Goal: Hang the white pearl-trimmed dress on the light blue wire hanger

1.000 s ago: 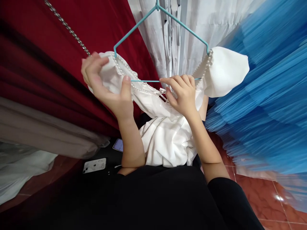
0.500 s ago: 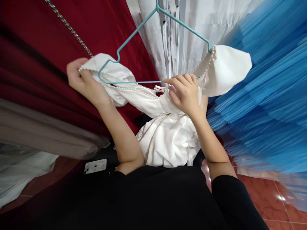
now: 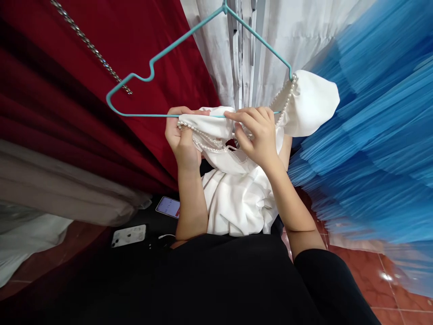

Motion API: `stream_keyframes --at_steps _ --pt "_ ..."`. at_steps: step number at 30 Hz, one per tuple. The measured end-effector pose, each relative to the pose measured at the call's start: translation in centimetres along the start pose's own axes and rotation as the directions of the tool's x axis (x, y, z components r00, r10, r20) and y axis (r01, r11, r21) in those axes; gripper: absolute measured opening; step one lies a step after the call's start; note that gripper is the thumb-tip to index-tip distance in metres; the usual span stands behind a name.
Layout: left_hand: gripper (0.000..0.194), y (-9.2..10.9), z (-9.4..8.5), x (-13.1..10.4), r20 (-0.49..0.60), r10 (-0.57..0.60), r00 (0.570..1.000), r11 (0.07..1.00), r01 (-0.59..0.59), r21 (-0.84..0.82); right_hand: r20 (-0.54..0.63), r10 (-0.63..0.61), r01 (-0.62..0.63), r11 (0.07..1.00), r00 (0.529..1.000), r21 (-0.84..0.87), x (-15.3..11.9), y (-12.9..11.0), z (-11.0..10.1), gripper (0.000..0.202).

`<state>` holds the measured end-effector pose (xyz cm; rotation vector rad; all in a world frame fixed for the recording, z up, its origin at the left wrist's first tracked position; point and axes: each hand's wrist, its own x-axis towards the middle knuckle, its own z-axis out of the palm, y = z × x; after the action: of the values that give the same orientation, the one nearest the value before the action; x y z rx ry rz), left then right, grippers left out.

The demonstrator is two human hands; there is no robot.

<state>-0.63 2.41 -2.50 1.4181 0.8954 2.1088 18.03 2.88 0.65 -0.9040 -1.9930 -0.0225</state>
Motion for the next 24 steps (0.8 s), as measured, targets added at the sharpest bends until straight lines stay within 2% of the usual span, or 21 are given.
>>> stream_keyframes --at_steps 2,4,7,9,11,14,18,22,24 --pt "0.041 0.0 0.5 -0.1 -0.040 0.014 0.999 1.000 -0.014 -0.003 -0.044 -0.004 0.005 1.000 0.999 0.015 0.1 -0.2 -0.6 0.031" --pt "0.039 0.1 0.5 -0.1 -0.061 0.008 0.998 1.000 -0.009 -0.013 -0.168 0.010 -0.008 1.000 0.986 0.013 0.3 -0.1 -1.4 0.028" --pt "0.037 0.4 0.3 -0.1 -0.075 -0.005 0.997 1.000 0.003 -0.019 -0.429 0.000 -0.026 0.998 0.903 -0.055 1.1 1.1 -2.9 0.021" --pt "0.036 0.6 0.1 0.0 -0.071 -0.004 0.997 1.000 0.003 -0.021 -0.508 -0.054 -0.001 0.994 0.859 -0.107 1.6 2.4 -3.9 0.023" --pt "0.035 0.7 -0.1 0.2 -0.070 0.001 0.998 1.000 -0.003 -0.030 -0.488 -0.077 0.032 0.994 0.870 -0.100 2.0 3.8 -4.7 0.023" --pt "0.032 0.9 -0.3 0.4 -0.080 0.021 0.997 0.998 -0.025 -0.051 -0.443 -0.037 0.028 0.999 0.896 -0.028 2.5 5.3 -6.0 0.028" --pt "0.032 0.9 -0.4 0.4 -0.067 0.024 0.997 0.998 -0.028 -0.049 -0.480 0.045 -0.130 0.981 0.876 -0.145 3.3 6.9 -7.8 0.029" --pt "0.030 0.5 -0.3 0.4 -0.063 0.030 0.998 0.997 -0.034 -0.067 -0.396 0.188 -0.296 0.927 0.899 -0.231 4.1 8.0 -8.9 0.022" --pt "0.031 0.4 -0.4 0.6 -0.065 0.031 0.997 0.997 -0.035 -0.061 -0.377 0.220 -0.324 0.916 0.900 -0.237 4.4 8.1 -9.0 0.021"
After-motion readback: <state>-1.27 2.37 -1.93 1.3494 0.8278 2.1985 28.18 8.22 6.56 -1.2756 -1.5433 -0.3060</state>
